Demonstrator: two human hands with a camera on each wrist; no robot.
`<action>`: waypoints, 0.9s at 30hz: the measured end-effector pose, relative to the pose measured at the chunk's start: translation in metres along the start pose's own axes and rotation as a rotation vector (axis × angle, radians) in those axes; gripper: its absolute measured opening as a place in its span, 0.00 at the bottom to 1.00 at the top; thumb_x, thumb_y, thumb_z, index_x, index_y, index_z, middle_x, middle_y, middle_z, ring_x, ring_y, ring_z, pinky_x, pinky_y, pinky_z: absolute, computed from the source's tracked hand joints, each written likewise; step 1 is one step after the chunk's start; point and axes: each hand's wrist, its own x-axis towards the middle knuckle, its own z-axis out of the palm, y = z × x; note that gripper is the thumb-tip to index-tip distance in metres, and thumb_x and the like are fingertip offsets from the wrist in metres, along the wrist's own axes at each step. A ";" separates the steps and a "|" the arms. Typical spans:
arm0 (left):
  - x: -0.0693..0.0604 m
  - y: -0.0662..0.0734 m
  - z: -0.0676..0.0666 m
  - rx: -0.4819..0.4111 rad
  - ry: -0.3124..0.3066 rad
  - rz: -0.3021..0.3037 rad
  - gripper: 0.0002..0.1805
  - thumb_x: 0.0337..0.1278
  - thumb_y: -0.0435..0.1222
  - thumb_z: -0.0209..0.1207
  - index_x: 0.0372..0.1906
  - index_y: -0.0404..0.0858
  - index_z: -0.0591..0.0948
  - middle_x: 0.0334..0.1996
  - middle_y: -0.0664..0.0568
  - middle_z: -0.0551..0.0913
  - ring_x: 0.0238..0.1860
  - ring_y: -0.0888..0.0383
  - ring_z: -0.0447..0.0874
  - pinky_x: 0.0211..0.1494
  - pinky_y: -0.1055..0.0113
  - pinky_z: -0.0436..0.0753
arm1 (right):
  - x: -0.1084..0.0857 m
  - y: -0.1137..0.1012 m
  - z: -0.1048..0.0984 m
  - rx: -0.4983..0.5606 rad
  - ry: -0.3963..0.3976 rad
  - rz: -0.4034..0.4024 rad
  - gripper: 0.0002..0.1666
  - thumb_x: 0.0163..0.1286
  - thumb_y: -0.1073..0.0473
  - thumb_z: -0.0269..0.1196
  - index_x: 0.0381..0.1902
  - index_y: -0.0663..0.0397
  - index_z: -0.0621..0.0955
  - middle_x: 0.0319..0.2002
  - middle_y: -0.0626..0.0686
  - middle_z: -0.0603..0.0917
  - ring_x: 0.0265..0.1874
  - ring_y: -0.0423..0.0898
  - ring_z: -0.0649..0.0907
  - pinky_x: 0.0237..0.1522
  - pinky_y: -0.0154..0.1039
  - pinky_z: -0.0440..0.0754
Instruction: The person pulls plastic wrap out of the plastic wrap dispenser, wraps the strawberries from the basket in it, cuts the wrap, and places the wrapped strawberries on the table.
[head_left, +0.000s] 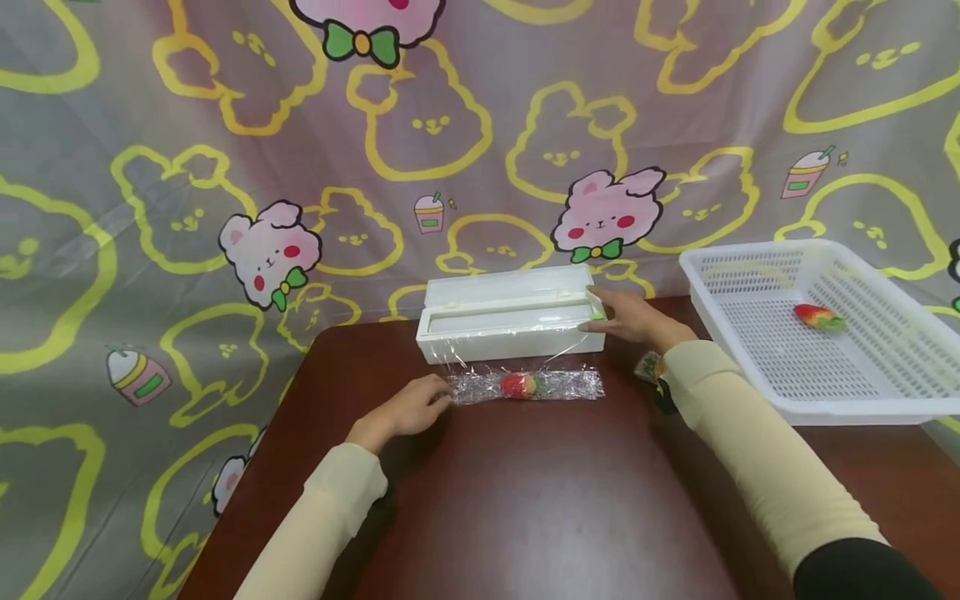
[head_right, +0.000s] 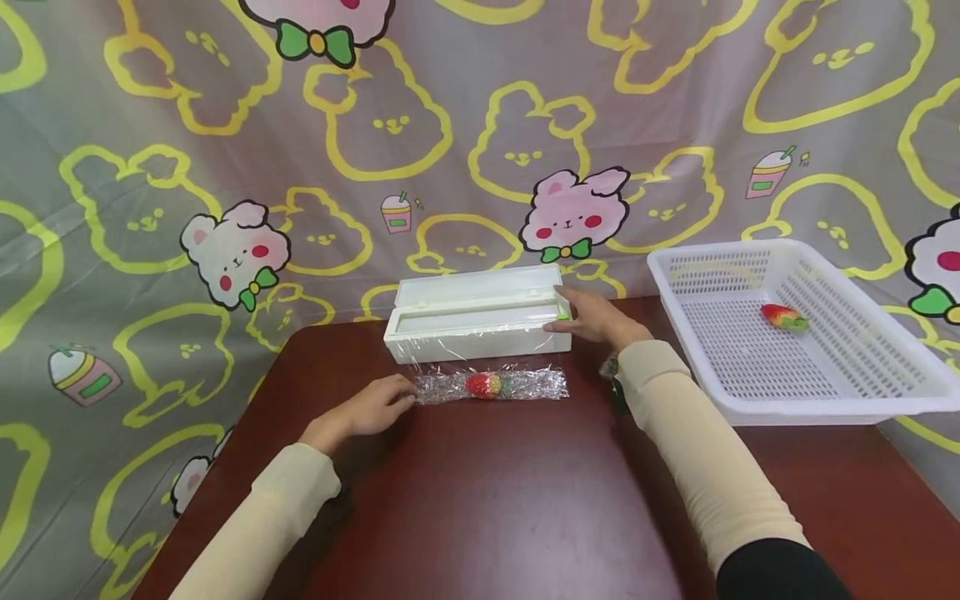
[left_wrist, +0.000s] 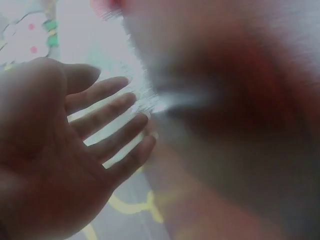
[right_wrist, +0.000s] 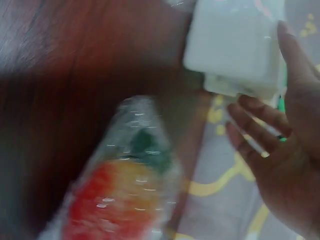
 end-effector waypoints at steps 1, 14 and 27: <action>0.000 0.000 -0.005 -0.008 0.015 0.013 0.13 0.74 0.30 0.53 0.52 0.27 0.83 0.48 0.42 0.83 0.52 0.45 0.82 0.58 0.48 0.80 | 0.002 0.003 0.003 -0.003 0.009 -0.007 0.52 0.69 0.43 0.69 0.78 0.67 0.60 0.53 0.68 0.81 0.53 0.62 0.80 0.60 0.61 0.74; 0.100 0.106 -0.031 -0.058 0.144 0.163 0.11 0.73 0.32 0.55 0.48 0.33 0.85 0.43 0.45 0.87 0.43 0.53 0.85 0.50 0.61 0.84 | 0.006 0.012 0.009 -0.029 0.068 -0.018 0.54 0.64 0.41 0.73 0.74 0.69 0.66 0.68 0.72 0.72 0.67 0.67 0.73 0.68 0.62 0.69; 0.221 0.168 0.035 0.045 0.215 -0.078 0.16 0.67 0.39 0.63 0.22 0.42 0.79 0.19 0.56 0.76 0.23 0.59 0.71 0.26 0.70 0.69 | 0.009 0.005 0.010 -0.041 0.088 -0.067 0.12 0.63 0.61 0.72 0.41 0.58 0.81 0.32 0.55 0.80 0.33 0.53 0.79 0.41 0.52 0.79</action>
